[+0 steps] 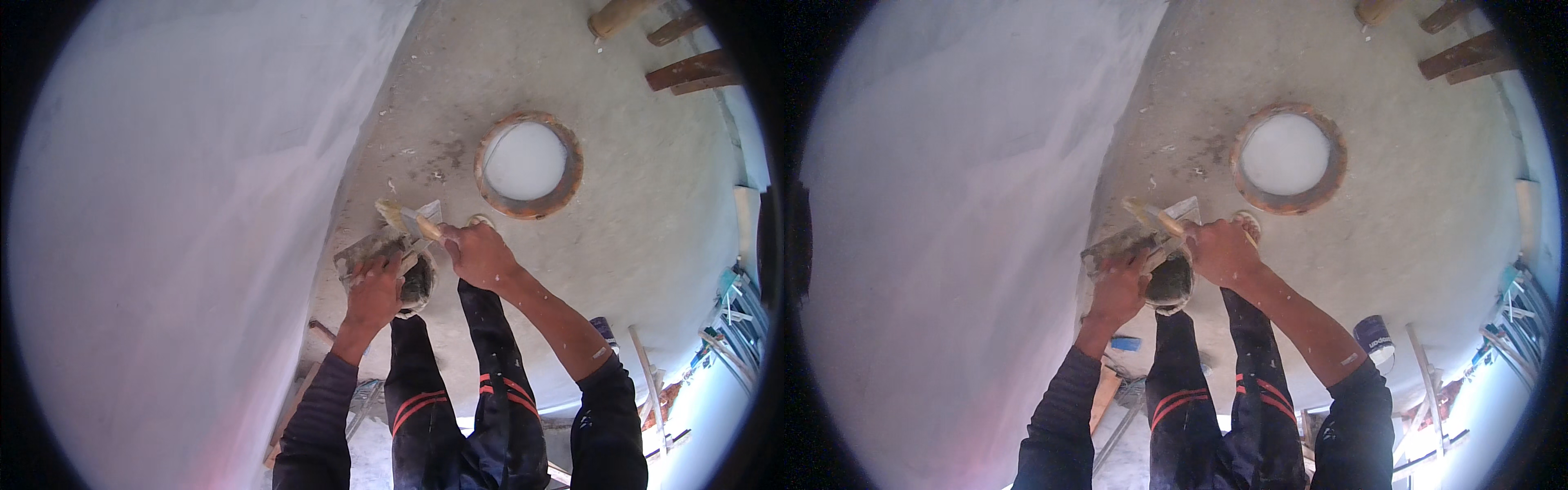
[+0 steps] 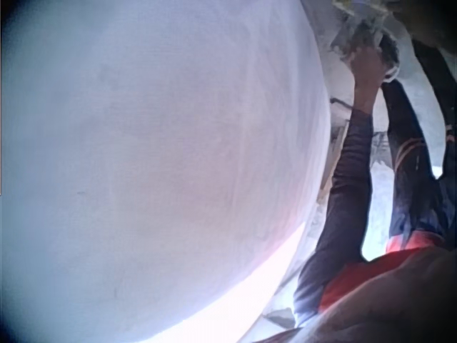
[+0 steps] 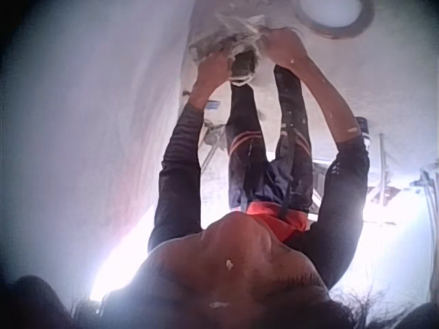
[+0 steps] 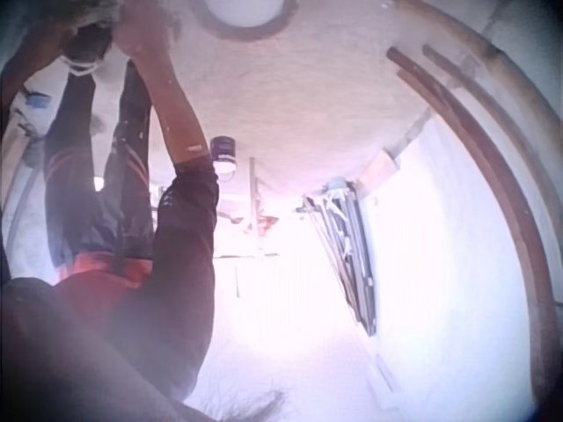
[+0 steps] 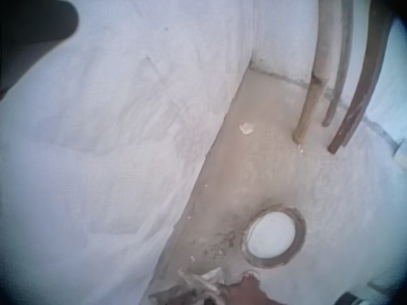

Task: The person scoops white plaster from a bucket using a trowel and applies it to a wall surface near a window. They repeatedly smooth the plaster with the trowel, working on a specific section of the wall.

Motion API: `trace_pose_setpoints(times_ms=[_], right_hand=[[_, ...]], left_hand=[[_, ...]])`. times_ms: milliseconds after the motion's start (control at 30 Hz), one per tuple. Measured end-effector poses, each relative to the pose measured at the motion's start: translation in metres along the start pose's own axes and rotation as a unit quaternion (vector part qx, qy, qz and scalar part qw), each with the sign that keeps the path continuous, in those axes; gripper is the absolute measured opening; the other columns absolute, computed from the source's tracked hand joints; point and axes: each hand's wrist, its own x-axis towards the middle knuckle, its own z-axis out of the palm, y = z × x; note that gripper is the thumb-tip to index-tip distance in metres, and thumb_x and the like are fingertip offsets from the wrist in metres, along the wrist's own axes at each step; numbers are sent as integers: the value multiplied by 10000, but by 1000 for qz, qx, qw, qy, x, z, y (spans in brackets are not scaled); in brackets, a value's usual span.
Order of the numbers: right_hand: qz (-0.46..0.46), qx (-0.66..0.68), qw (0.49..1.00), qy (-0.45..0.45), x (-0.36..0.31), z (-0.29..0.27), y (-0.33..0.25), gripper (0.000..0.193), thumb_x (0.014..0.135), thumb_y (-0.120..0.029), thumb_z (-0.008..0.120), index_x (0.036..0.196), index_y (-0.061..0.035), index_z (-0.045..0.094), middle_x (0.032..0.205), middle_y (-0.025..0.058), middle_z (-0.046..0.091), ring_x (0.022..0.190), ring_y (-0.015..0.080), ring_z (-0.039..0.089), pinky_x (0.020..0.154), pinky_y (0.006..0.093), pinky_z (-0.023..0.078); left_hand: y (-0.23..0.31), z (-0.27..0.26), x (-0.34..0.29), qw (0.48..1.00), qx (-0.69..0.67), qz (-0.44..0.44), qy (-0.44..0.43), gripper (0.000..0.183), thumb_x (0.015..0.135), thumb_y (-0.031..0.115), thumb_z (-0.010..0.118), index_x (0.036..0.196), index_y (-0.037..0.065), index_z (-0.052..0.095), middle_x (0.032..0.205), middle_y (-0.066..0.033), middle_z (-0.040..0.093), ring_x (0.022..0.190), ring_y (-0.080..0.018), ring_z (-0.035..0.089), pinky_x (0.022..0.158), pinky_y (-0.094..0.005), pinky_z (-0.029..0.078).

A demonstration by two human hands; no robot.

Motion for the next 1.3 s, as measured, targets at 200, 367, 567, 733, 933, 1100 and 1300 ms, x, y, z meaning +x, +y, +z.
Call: trace_pose_setpoints(times_ms=[200,367,567,733,933,1100,1300], right_hand=[[-9,-95,995,15,14,23,14,365,827,-139,525,1167,-8,552,657,202,610,636,371,620,581,436,496],[43,-143,989,-1,22,25,16,372,839,-163,505,1175,-11,552,718,193,631,656,348,640,593,442,502],[-15,-128,992,16,-10,23,-11,324,844,-165,504,1126,-24,578,714,180,631,670,340,648,580,403,516],[41,-192,980,30,22,40,31,317,832,-148,506,1122,-46,584,723,172,627,662,315,651,578,404,525],[51,-125,990,40,14,25,32,314,809,-149,516,1098,-46,582,763,165,630,672,315,660,633,415,538],[-18,-154,988,28,-8,37,9,307,808,-152,516,1086,-42,587,761,162,632,670,313,664,584,430,535],[119,-106,987,25,22,33,42,298,850,-162,496,1104,-42,596,794,175,641,749,378,645,680,454,519]], left_hand=[[12,-14,-1,1000,-8,17,8,493,813,185,595,1270,69,452,1109,-175,536,1093,-320,511,998,-462,328],[5,-3,-4,999,-9,20,38,484,835,189,576,1286,73,445,1106,-200,532,1085,-359,498,996,-496,320],[6,-6,2,1000,-17,-8,-5,497,826,173,583,1291,74,439,1121,-203,523,1075,-358,507,973,-494,342],[12,-12,-4,1000,2,1,31,496,816,177,596,1276,57,454,1106,-189,536,1067,-348,520,990,-465,332],[-4,4,-15,998,36,-5,56,486,828,191,585,1276,58,452,1083,-179,543,1045,-334,527,975,-440,341],[10,-1,-11,998,33,2,59,478,831,190,581,1274,61,456,1070,-165,540,1030,-329,526,960,-444,346],[16,-13,-31,992,67,58,92,496,797,143,613,1261,58,458,1048,-152,540,1018,-330,519,929,-443,359]])
